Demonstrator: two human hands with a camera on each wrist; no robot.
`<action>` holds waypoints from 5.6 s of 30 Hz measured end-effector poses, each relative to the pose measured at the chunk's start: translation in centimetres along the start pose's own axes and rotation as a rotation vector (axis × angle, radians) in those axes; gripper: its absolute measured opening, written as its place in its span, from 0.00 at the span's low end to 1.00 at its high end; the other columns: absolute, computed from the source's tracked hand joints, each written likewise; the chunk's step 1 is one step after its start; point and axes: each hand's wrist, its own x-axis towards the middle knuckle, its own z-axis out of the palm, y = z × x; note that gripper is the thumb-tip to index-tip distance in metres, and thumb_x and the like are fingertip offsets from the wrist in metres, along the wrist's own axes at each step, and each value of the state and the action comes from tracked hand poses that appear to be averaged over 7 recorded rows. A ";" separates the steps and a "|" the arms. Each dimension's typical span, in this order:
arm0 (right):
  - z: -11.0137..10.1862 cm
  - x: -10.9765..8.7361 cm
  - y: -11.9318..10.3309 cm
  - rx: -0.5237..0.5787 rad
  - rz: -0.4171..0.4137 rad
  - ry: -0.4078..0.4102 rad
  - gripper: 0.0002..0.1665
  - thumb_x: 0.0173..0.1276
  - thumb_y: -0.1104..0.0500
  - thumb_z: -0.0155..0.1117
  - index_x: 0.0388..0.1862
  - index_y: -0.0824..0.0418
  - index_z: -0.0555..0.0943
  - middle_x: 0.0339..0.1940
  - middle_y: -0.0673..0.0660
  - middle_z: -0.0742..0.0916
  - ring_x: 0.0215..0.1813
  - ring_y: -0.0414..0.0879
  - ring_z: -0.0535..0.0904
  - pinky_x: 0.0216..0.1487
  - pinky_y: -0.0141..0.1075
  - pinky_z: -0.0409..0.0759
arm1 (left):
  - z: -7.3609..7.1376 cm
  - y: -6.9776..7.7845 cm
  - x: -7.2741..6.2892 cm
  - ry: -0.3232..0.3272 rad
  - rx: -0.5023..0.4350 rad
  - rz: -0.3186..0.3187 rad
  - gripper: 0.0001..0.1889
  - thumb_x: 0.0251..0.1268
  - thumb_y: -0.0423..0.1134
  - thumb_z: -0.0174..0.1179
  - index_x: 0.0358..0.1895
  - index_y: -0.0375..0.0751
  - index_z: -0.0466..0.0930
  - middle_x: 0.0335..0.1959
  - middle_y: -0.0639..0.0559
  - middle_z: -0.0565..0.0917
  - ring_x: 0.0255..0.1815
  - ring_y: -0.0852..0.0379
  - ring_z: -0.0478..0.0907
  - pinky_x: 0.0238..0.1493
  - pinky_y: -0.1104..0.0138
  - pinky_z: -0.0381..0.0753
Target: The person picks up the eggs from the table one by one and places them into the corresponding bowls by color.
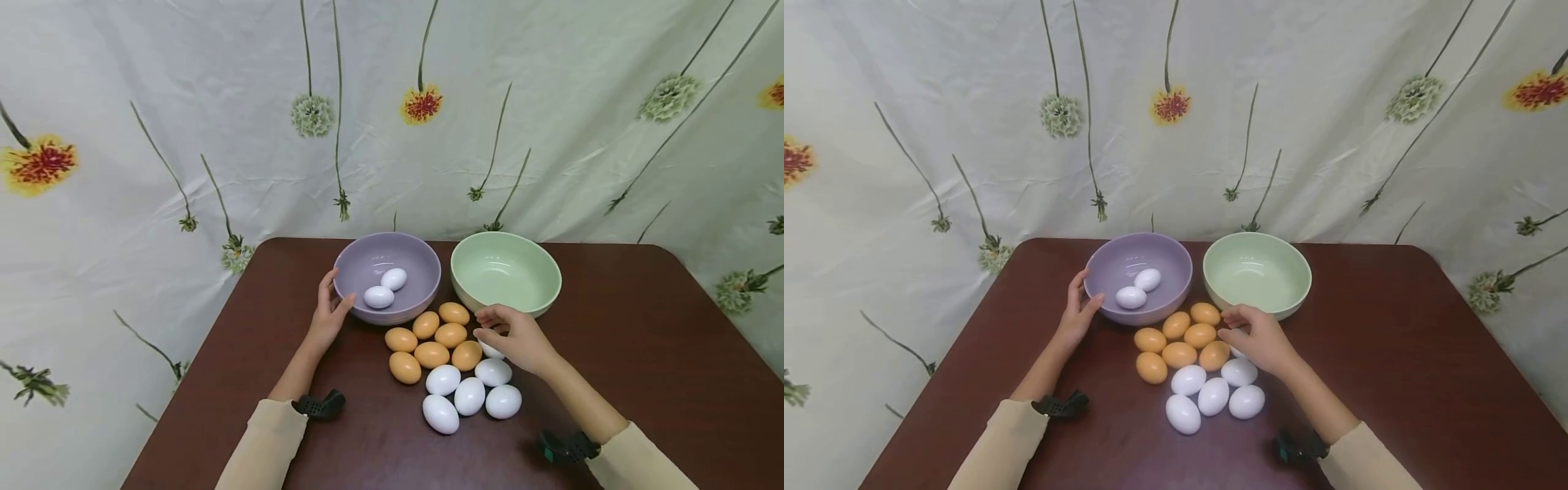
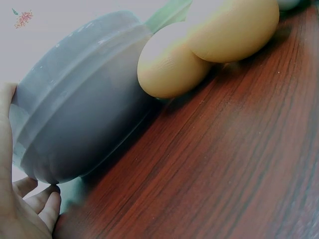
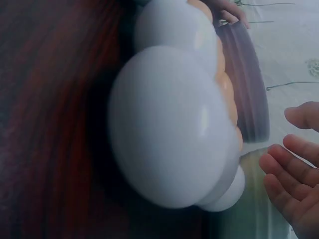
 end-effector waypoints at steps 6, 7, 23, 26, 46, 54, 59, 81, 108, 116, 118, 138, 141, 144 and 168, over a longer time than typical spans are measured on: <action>-0.1 -1.1 0.9 -0.054 0.016 0.089 0.16 0.65 0.63 0.68 0.49 0.70 0.81 0.44 0.63 0.85 0.48 0.55 0.81 0.52 0.50 0.77 | -0.1 0.1 0.1 -0.004 -0.003 -0.005 0.36 0.73 0.32 0.52 0.76 0.37 0.41 0.75 0.31 0.48 0.70 0.33 0.57 0.65 0.48 0.61; -0.1 -1.3 1.1 -0.062 0.022 0.103 0.16 0.65 0.63 0.68 0.49 0.70 0.81 0.44 0.63 0.86 0.48 0.55 0.81 0.52 0.50 0.77 | -0.1 0.1 0.1 -0.004 -0.001 -0.004 0.36 0.73 0.32 0.52 0.76 0.37 0.41 0.75 0.31 0.48 0.70 0.33 0.57 0.65 0.48 0.61; 0.4 -1.9 3.3 -0.110 0.108 0.116 0.17 0.61 0.63 0.71 0.48 0.67 0.81 0.44 0.59 0.85 0.44 0.53 0.83 0.47 0.46 0.79 | 0.1 0.2 0.4 -0.003 0.003 -0.006 0.36 0.73 0.32 0.52 0.76 0.37 0.42 0.74 0.31 0.48 0.70 0.33 0.56 0.65 0.47 0.61; 0.5 -1.9 3.5 -0.115 0.112 0.111 0.18 0.61 0.62 0.72 0.49 0.67 0.81 0.44 0.60 0.85 0.42 0.51 0.83 0.44 0.44 0.79 | 0.1 0.3 0.4 0.000 -0.003 -0.010 0.36 0.72 0.32 0.52 0.76 0.37 0.42 0.74 0.31 0.48 0.69 0.33 0.57 0.65 0.48 0.61; 0.5 -1.8 3.4 -0.120 0.153 0.104 0.21 0.59 0.61 0.73 0.50 0.67 0.81 0.44 0.61 0.86 0.39 0.50 0.84 0.37 0.37 0.79 | 0.2 0.6 0.2 -0.001 -0.010 -0.037 0.36 0.73 0.33 0.52 0.77 0.39 0.42 0.74 0.33 0.49 0.69 0.36 0.59 0.63 0.57 0.64; -0.3 -1.4 1.6 -0.045 0.123 0.119 0.22 0.58 0.63 0.74 0.51 0.69 0.81 0.43 0.63 0.86 0.38 0.50 0.84 0.36 0.34 0.80 | 0.1 0.6 0.2 0.002 -0.007 -0.041 0.36 0.73 0.33 0.52 0.76 0.39 0.42 0.74 0.32 0.50 0.68 0.35 0.60 0.64 0.53 0.63; -0.7 -0.8 0.5 -0.001 0.097 0.124 0.22 0.56 0.64 0.74 0.49 0.69 0.82 0.43 0.63 0.86 0.37 0.50 0.85 0.37 0.33 0.81 | 0.0 0.6 0.2 0.012 -0.004 -0.032 0.36 0.73 0.33 0.53 0.77 0.39 0.43 0.74 0.32 0.51 0.68 0.34 0.60 0.64 0.51 0.63; -0.4 3.0 -2.6 0.053 0.062 0.101 0.22 0.57 0.59 0.76 0.50 0.64 0.83 0.47 0.60 0.86 0.44 0.53 0.83 0.44 0.40 0.81 | 0.1 0.3 0.1 0.007 -0.004 -0.012 0.36 0.73 0.32 0.53 0.76 0.38 0.42 0.74 0.31 0.51 0.69 0.33 0.60 0.63 0.52 0.64; 1.6 6.5 -4.9 0.086 0.081 0.017 0.24 0.58 0.56 0.75 0.52 0.62 0.83 0.46 0.58 0.86 0.47 0.53 0.81 0.42 0.40 0.79 | -0.1 0.4 0.1 -0.018 -0.001 -0.017 0.37 0.73 0.33 0.53 0.77 0.38 0.41 0.76 0.33 0.47 0.69 0.32 0.59 0.64 0.49 0.63; 2.2 7.7 -5.2 0.052 0.064 -0.006 0.23 0.59 0.55 0.75 0.52 0.60 0.82 0.44 0.58 0.85 0.48 0.51 0.80 0.45 0.42 0.77 | -0.1 0.3 0.1 -0.020 -0.010 0.002 0.37 0.73 0.32 0.53 0.76 0.36 0.40 0.75 0.32 0.47 0.69 0.31 0.59 0.62 0.52 0.65; 2.4 8.0 -5.2 0.053 0.056 -0.011 0.23 0.59 0.55 0.74 0.52 0.61 0.82 0.45 0.58 0.85 0.48 0.51 0.80 0.45 0.43 0.77 | -0.1 0.2 0.1 -0.019 -0.011 0.006 0.37 0.73 0.31 0.52 0.76 0.36 0.41 0.75 0.32 0.48 0.69 0.31 0.59 0.62 0.54 0.66; 5.0 11.1 -5.3 0.067 0.070 -0.064 0.25 0.60 0.54 0.73 0.53 0.63 0.81 0.46 0.59 0.85 0.49 0.53 0.79 0.45 0.42 0.78 | 0.0 0.4 0.1 -0.017 -0.016 0.014 0.36 0.72 0.31 0.52 0.76 0.36 0.41 0.75 0.32 0.47 0.69 0.31 0.58 0.63 0.49 0.64; 5.4 11.6 -5.3 0.050 0.082 -0.075 0.25 0.59 0.54 0.74 0.53 0.63 0.82 0.45 0.58 0.85 0.48 0.52 0.79 0.45 0.42 0.77 | 0.0 0.4 0.1 -0.017 -0.013 0.011 0.36 0.73 0.31 0.52 0.76 0.36 0.41 0.75 0.32 0.47 0.69 0.31 0.59 0.63 0.50 0.64; 5.9 12.0 -5.3 0.034 0.085 -0.085 0.24 0.59 0.53 0.74 0.52 0.63 0.82 0.45 0.57 0.85 0.47 0.51 0.79 0.46 0.42 0.77 | 0.0 0.4 0.1 -0.015 -0.010 0.011 0.36 0.73 0.31 0.52 0.76 0.36 0.41 0.75 0.32 0.47 0.68 0.31 0.60 0.63 0.50 0.65; 8.5 15.5 -5.0 -0.205 0.054 -0.099 0.24 0.59 0.55 0.72 0.51 0.67 0.82 0.44 0.60 0.86 0.45 0.51 0.80 0.47 0.41 0.76 | -0.4 0.6 1.1 -0.027 -0.004 0.009 0.36 0.73 0.31 0.52 0.76 0.35 0.41 0.75 0.32 0.47 0.69 0.31 0.59 0.56 0.69 0.69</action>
